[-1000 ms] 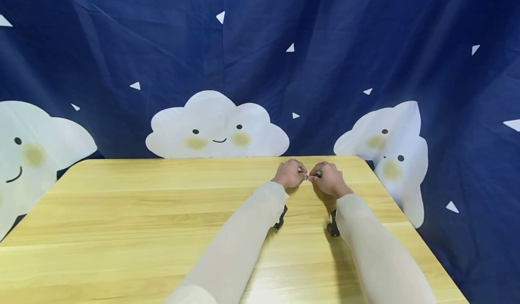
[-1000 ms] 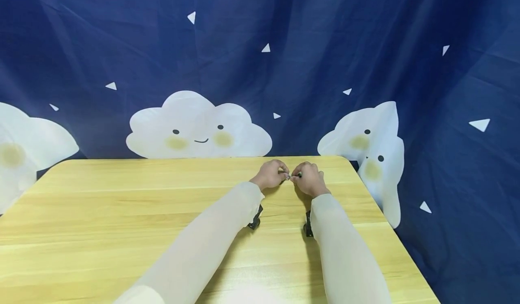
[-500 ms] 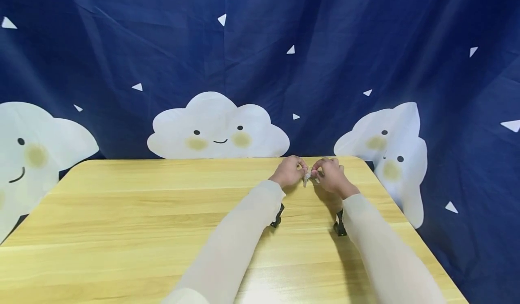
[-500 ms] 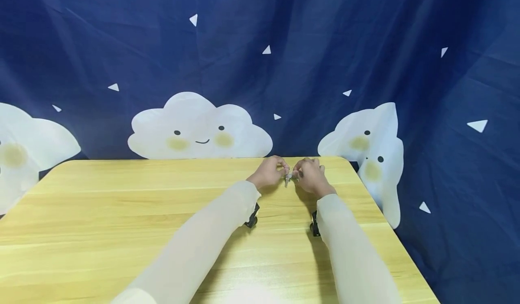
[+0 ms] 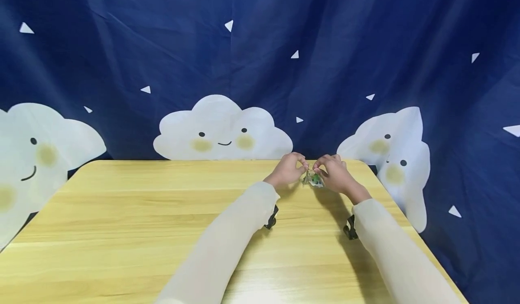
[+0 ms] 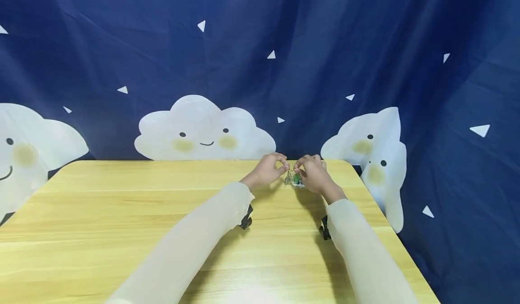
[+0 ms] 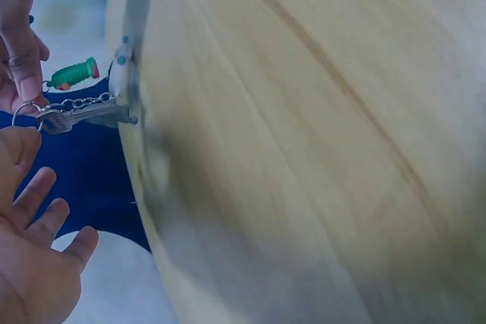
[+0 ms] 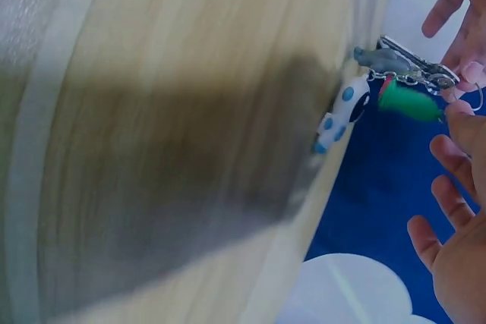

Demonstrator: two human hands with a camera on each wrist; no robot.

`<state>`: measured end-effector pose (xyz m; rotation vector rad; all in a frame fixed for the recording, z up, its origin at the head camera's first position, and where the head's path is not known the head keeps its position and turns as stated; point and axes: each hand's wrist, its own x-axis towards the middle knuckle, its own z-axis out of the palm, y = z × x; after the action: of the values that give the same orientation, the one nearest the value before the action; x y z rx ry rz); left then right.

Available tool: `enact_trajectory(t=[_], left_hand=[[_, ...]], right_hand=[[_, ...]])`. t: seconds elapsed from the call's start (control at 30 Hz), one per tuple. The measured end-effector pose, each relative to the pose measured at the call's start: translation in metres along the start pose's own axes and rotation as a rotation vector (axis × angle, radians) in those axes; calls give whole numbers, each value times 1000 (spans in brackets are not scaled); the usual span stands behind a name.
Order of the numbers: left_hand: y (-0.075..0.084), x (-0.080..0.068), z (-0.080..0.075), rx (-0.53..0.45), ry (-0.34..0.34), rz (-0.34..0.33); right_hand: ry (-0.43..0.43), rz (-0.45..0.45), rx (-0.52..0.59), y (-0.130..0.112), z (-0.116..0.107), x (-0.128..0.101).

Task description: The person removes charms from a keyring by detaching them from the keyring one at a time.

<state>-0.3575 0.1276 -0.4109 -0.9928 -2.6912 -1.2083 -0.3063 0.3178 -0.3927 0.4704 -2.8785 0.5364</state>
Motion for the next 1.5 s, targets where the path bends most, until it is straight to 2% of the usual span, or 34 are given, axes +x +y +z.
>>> enact_trajectory(t=[0.13,0.4,0.73,0.93,1.17,1.5], left_hand=[[-2,-6,-9,-3,17,30],[-6,-26,-32,-48,92,69],[2,-55,-57,-98,264,120],[3,-73,-74,-146,363,117],[5,-98,-96,-179,413,137],[10,-128,-124,-154,474,185]], right_hand=[[57,-58,18,-7,0,1],[178,-191,63,-30,2,5],[274,-267,129,-63,0,5],[335,-360,168,-91,-1,6],[425,-457,246,-126,1,8],[507,-512,359,-164,7,6]])
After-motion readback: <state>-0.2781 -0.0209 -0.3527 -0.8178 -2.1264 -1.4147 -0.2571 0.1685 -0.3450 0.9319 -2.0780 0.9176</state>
